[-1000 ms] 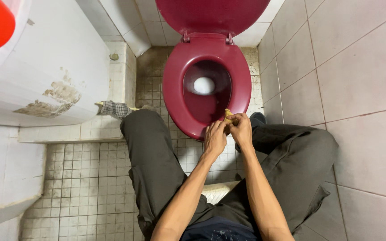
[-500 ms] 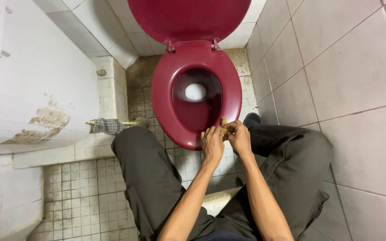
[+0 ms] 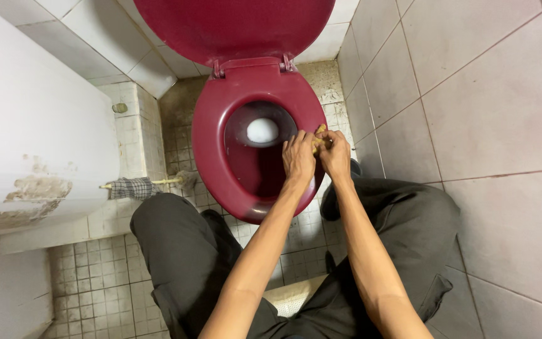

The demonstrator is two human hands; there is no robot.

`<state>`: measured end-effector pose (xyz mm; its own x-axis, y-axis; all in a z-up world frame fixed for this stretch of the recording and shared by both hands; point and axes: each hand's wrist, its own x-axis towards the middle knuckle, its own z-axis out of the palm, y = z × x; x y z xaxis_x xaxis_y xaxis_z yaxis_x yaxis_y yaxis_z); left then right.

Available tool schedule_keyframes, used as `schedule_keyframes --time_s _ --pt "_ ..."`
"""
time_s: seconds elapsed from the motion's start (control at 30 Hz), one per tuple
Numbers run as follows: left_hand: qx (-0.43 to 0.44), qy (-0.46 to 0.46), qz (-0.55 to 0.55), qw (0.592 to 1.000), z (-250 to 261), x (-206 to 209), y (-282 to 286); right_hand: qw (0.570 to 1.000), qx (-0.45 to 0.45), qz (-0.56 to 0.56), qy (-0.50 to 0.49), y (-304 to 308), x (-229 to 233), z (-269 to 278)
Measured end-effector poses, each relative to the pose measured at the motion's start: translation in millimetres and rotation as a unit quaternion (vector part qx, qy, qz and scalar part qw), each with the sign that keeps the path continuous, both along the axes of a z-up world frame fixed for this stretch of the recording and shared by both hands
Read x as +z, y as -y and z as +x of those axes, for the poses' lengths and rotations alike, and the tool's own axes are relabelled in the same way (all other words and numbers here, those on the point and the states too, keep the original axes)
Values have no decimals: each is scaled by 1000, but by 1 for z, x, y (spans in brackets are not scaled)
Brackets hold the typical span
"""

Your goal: The person opens the toilet lid, scoops water from a nearby sink into the toilet bowl using a red scoop, and then scrubs the inside of the toilet bowl with a sponge.

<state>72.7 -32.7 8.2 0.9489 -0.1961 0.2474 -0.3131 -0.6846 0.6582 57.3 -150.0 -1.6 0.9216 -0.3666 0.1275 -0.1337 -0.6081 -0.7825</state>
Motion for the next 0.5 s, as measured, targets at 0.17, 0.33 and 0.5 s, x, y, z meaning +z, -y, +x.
schedule_keyframes --time_s 0.17,0.33,0.5 --pt "-8 11 9 1000 -17 -1 -6 1000 -19 12 -8 -3 -6 -19" --pt "-20 -5 12 1000 -57 0 -18 997 -41 28 -59 -13 -8 -57" --pt "-31 -13 17 999 -101 1 -34 994 -45 17 -94 -25 -11 -101"
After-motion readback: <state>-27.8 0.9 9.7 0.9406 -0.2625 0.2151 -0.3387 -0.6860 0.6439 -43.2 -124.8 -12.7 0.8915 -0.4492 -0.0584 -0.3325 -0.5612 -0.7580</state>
